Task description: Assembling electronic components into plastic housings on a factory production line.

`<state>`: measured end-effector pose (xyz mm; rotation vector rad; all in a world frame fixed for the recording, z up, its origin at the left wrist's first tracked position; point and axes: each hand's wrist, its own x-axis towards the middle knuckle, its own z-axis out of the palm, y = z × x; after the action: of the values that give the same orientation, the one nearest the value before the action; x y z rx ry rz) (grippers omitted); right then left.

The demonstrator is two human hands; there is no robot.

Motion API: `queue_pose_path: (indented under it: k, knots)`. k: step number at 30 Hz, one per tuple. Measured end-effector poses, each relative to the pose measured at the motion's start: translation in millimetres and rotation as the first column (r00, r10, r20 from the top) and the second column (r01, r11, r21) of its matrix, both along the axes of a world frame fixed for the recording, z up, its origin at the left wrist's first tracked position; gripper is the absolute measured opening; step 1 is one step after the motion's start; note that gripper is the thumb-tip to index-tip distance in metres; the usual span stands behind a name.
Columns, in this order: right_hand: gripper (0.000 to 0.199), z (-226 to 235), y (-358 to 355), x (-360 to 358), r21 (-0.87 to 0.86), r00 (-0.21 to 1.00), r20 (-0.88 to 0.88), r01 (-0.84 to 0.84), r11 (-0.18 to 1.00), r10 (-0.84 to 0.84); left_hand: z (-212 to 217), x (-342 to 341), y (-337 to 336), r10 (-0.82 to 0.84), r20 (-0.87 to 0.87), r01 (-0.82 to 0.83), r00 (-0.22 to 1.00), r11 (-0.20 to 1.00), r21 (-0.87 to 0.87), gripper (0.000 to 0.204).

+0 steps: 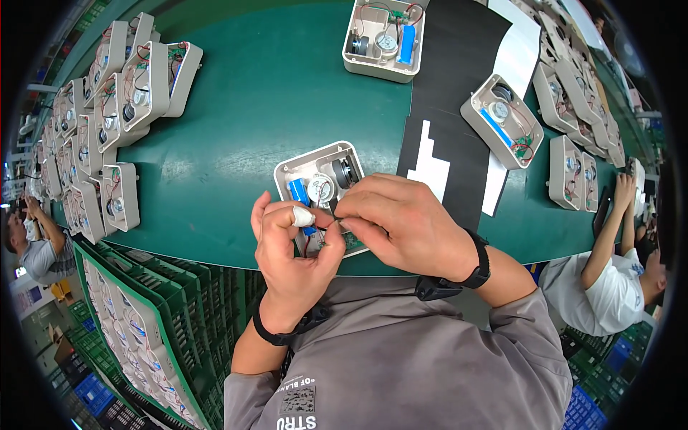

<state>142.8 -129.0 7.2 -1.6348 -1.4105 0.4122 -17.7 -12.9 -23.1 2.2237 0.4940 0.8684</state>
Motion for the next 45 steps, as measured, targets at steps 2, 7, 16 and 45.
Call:
queue_pose_path:
  k: [2,7,16,45]
  knots:
    - [0.018,-2.4,-1.2,-2.0,0.047,0.999,0.036,0.003,0.999,-0.005,0.3,1.1,-1.1,0.01,0.016,-0.011,1.0,0.998,0.064,0.049]
    - [0.019,-0.5,0.8,-4.8,-0.042,0.99,0.141,-0.001,0.999,0.007,3.8,1.7,-3.9,0.011,0.006,-0.012,1.0,0.978,0.207,0.051]
    - [0.018,-3.6,2.8,-3.2,-0.061,0.997,0.07,-0.034,0.998,0.039,6.9,0.9,-2.9,-0.037,-0.103,0.048,0.994,0.993,0.105,0.057]
    - [0.005,5.9,6.8,22.1,-0.231,0.976,-0.158,-0.186,0.955,0.152,21.0,-4.4,13.3,-0.177,-0.148,0.18,0.973,0.984,0.008,0.045]
